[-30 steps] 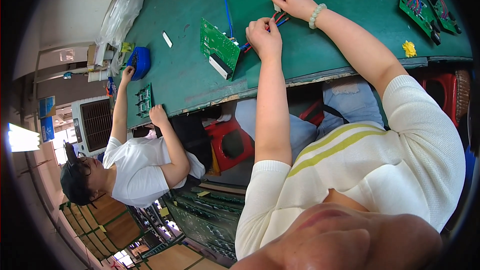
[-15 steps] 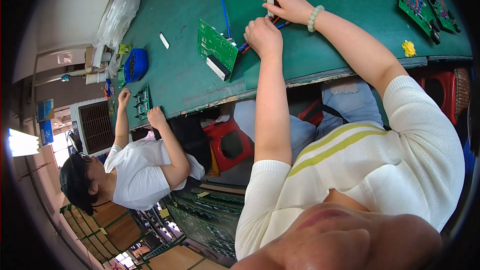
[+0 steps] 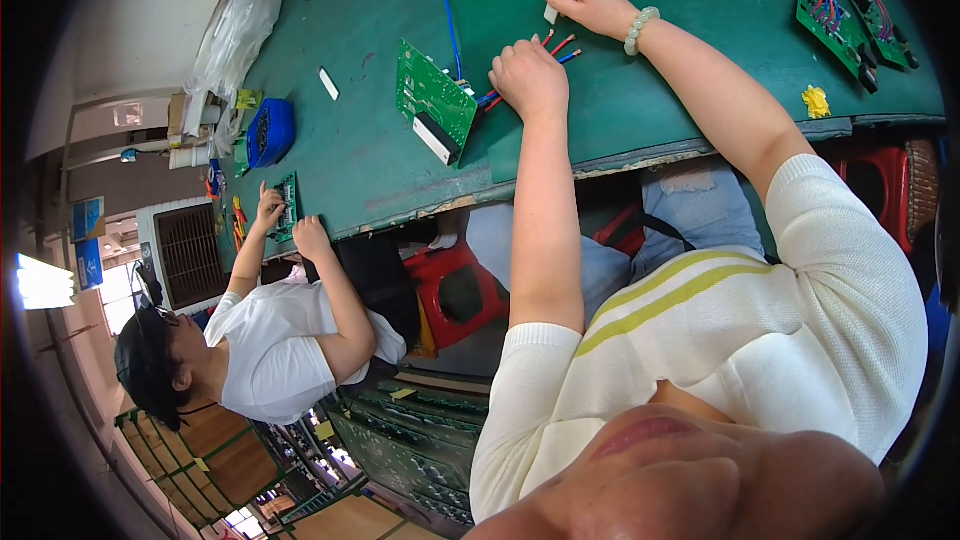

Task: Manually assemble and inspect components on a printed circuit board at a production workbench.

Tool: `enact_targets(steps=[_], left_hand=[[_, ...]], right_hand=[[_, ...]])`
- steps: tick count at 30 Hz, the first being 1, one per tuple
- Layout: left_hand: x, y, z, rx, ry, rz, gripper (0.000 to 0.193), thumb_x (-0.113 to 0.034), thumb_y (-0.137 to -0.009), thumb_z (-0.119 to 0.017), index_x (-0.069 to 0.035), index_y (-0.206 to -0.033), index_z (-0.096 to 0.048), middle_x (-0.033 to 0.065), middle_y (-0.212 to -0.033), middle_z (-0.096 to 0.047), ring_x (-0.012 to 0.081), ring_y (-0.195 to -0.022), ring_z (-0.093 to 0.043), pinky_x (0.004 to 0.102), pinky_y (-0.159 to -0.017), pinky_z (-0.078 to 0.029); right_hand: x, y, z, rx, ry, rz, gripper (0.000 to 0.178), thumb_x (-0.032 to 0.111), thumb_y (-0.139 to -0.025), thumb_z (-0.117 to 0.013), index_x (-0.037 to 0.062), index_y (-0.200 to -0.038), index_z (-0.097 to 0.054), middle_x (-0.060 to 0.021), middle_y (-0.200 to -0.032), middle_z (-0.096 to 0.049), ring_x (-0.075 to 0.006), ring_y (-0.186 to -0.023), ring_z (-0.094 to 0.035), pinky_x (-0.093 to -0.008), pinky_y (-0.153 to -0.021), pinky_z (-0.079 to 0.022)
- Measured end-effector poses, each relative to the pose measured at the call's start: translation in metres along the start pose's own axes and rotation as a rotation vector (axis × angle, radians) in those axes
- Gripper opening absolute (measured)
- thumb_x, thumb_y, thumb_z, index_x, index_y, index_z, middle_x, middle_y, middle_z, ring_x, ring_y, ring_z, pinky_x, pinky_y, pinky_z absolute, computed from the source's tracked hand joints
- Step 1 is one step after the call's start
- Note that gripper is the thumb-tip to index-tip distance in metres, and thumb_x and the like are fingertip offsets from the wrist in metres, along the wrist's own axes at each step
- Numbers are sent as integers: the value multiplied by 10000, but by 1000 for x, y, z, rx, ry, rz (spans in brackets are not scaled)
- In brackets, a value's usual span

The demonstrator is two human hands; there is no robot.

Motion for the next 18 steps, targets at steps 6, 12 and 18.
enact_targets(steps=[6,12,18], left_hand=[[7,2,4,-75,141,-14,241,-210,-884,-550,-30,-750,-637,147,-779,-611,343,-784,-564,462,-708,-427],[11,3,8,-61,331,56,70,-59,-801,-626,-36,-864,-607,124,-880,-563,314,-869,-521,426,-766,-403],[12,3,15,-173,453,-65,215,-2,-713,-645,-79,-911,-615,90,-997,-514,296,-994,-472,424,-844,-354]], right_hand=[[8,1,-13,178,130,-93,187,218,-858,-568,86,-925,-454,-89,-692,-593,-248,-644,-610,-359,-594,-459],[1,-1,-2,67,165,-82,153,162,-886,-551,78,-905,-425,-74,-668,-539,-196,-601,-554,-344,-565,-423],[-6,0,7,10,-20,-42,184,178,-867,-578,76,-907,-430,-69,-700,-519,-177,-611,-517,-326,-566,-409]])
Point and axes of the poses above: each hand's wrist, its own y-axis away from the middle knuckle, its own z-axis out of the back of the hand, x = y × z, the point moved 6 cm from there along -y, towards the middle knuckle
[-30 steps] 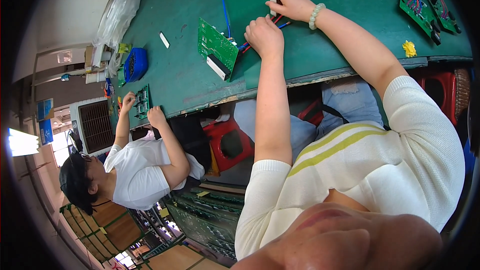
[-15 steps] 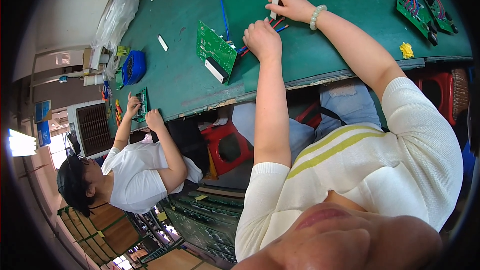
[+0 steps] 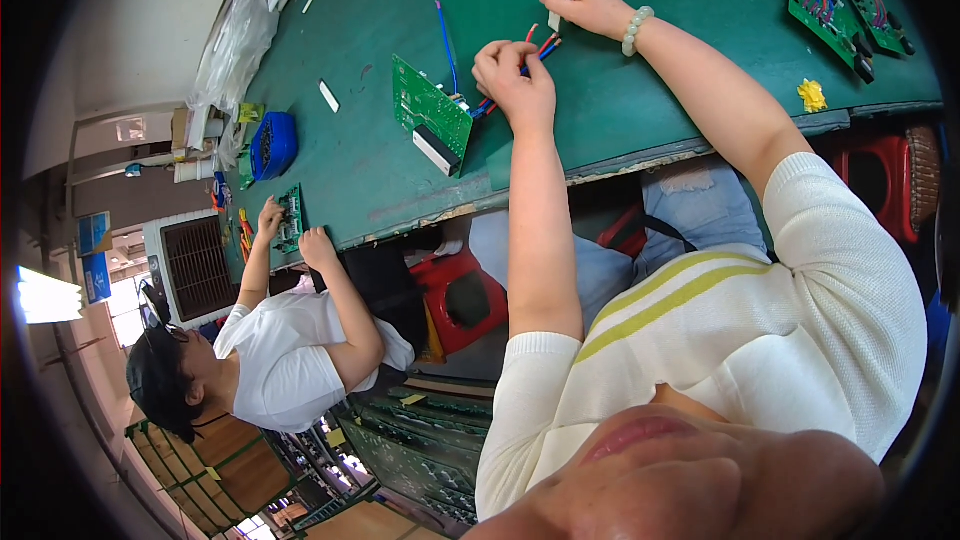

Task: Manually assemble and inspect components on a printed circuit board at a production workbench.

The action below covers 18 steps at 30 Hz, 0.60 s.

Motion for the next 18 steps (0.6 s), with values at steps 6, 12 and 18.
enact_targets(steps=[6,12,18], left_hand=[[-6,3,-8,150,-66,17,105,-90,-706,-678,-149,-787,-706,38,-991,-570,243,-1014,-493,388,-880,-356],[0,4,-9,160,-42,39,62,-155,-746,-712,-142,-806,-701,34,-970,-575,244,-1001,-500,400,-868,-354],[-3,2,-13,137,-316,31,39,-101,-792,-653,-101,-831,-657,54,-956,-559,258,-985,-495,411,-851,-353]], right_hand=[[9,3,-13,202,156,-48,196,187,-845,-581,75,-912,-434,-69,-682,-517,-190,-607,-519,-333,-565,-410],[5,-1,-1,120,214,-74,181,191,-831,-558,92,-939,-452,-94,-654,-555,-261,-617,-573,-379,-583,-442],[20,7,-16,114,-50,32,207,197,-859,-594,76,-914,-435,-42,-642,-428,-163,-559,-422,-307,-544,-376]])
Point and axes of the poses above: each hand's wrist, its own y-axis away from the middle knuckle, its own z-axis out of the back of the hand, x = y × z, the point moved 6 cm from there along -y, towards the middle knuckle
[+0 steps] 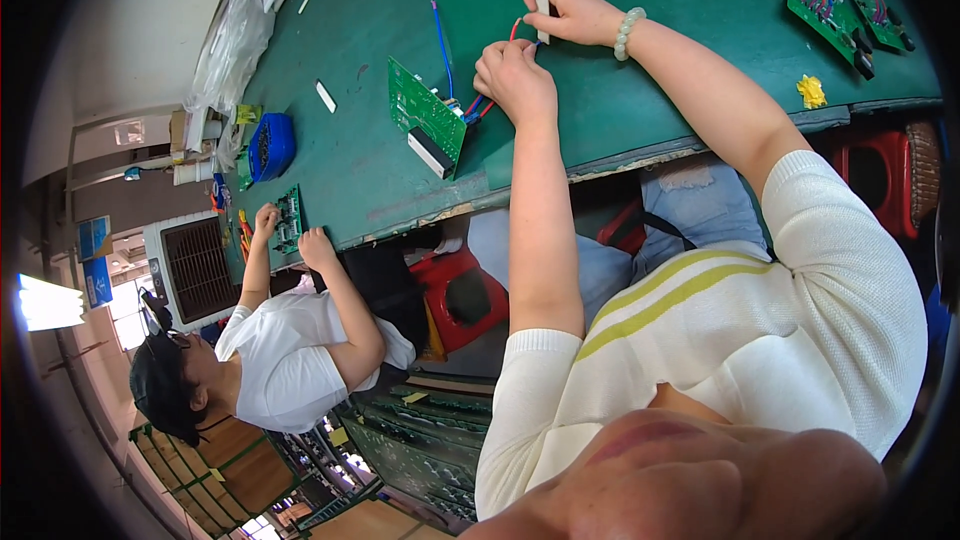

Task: Manually assemble and inspect components on a printed circuit board at a production workbench.

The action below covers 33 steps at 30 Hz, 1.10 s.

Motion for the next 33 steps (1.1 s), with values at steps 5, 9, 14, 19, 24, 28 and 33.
enact_targets(steps=[5,9,14,19,24,28,33], left_hand=[[-3,1,-2,4,-16,22,46,-102,-808,-632,-89,-847,-653,61,-960,-559,267,-985,-491,415,-846,-353],[3,3,-2,-22,-39,41,56,-115,-813,-629,-73,-843,-651,68,-959,-560,280,-975,-490,415,-837,-365],[1,1,-2,1,-109,44,84,-139,-824,-624,-59,-833,-650,82,-943,-561,291,-953,-491,421,-815,-374],[-5,0,-5,55,-168,80,160,-184,-873,-580,-49,-860,-664,112,-961,-574,307,-958,-499,441,-820,-385],[-3,1,-5,82,-208,120,191,-195,-882,-569,-27,-859,-657,126,-962,-567,316,-950,-502,445,-798,-394],[-4,0,-1,2,-253,74,160,-163,-859,-592,-15,-808,-628,118,-905,-545,305,-903,-494,434,-752,-383],[-7,-1,-5,92,-241,130,200,-204,-886,-563,-29,-856,-655,121,-975,-561,315,-955,-499,453,-799,-396]], right_hand=[[-2,-1,0,93,214,-26,187,181,-868,-578,78,-926,-433,-62,-646,-505,-197,-568,-509,-341,-549,-402],[4,0,1,60,336,25,197,189,-869,-585,83,-937,-433,-69,-638,-522,-209,-561,-537,-346,-545,-412],[10,2,-8,23,109,24,200,195,-870,-583,87,-942,-431,-91,-625,-529,-244,-560,-546,-359,-545,-415],[0,-1,-9,67,278,16,203,216,-882,-577,86,-933,-428,-98,-618,-523,-272,-562,-537,-373,-545,-411],[-5,-1,-3,13,280,-2,207,223,-885,-578,86,-930,-429,-94,-634,-523,-264,-563,-531,-371,-545,-404],[8,-2,-7,-5,82,-10,208,241,-872,-573,99,-962,-452,-90,-674,-586,-282,-642,-587,-391,-604,-445],[-2,-1,-9,62,208,-20,205,182,-874,-589,82,-932,-420,-88,-654,-528,-239,-577,-544,-354,-548,-407]])
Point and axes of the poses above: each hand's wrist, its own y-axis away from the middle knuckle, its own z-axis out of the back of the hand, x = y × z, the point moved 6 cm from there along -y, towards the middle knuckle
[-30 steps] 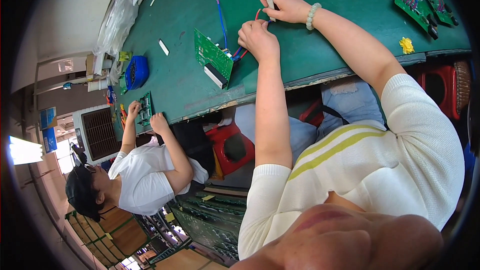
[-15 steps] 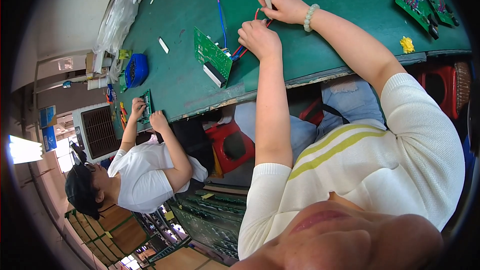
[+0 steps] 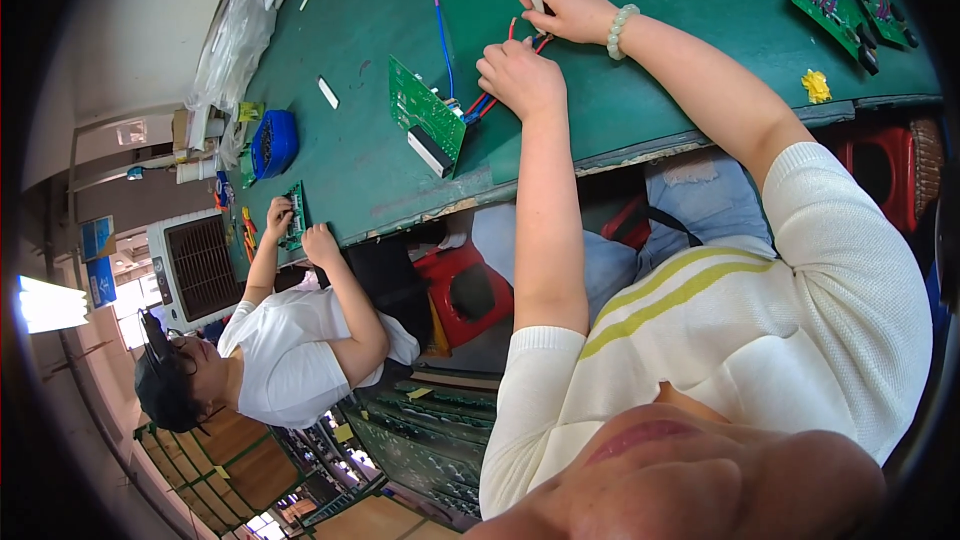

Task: Manually assemble and inspect components on a printed circuit board at a production workbench.

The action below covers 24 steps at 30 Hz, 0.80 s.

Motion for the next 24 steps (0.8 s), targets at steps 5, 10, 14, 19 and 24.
enact_targets(steps=[5,10,14,19,24], left_hand=[[7,3,3,-29,140,-3,196,-209,-881,-571,-37,-848,-660,113,-983,-561,313,-962,-498,452,-807,-396],[9,2,4,-69,165,-13,131,-165,-852,-603,-44,-825,-646,92,-959,-548,298,-947,-489,435,-795,-383],[8,3,3,-66,184,-12,156,-179,-861,-589,-42,-826,-655,103,-976,-556,307,-959,-493,444,-809,-388],[10,3,1,-52,189,4,185,-197,-871,-577,-40,-825,-664,114,-992,-564,316,-971,-497,454,-815,-394],[11,2,4,-34,171,7,185,-199,-871,-576,-42,-826,-663,111,-990,-564,319,-970,-497,455,-811,-394]], right_hand=[[-3,0,0,-39,-66,-11,192,171,-883,-577,79,-931,-416,-89,-649,-526,-240,-574,-542,-354,-550,-409],[14,1,1,-31,-144,17,196,181,-887,-577,78,-927,-416,-80,-627,-497,-231,-550,-503,-351,-543,-398],[2,-2,-4,-26,19,19,196,188,-884,-577,78,-926,-420,-81,-624,-511,-242,-561,-528,-356,-544,-403],[-2,-2,0,-84,-3,-47,172,171,-885,-570,80,-927,-431,-88,-636,-530,-246,-578,-551,-361,-538,-404],[11,-1,-1,-50,-93,6,169,177,-883,-573,82,-921,-439,-95,-643,-527,-254,-583,-538,-366,-546,-405]])
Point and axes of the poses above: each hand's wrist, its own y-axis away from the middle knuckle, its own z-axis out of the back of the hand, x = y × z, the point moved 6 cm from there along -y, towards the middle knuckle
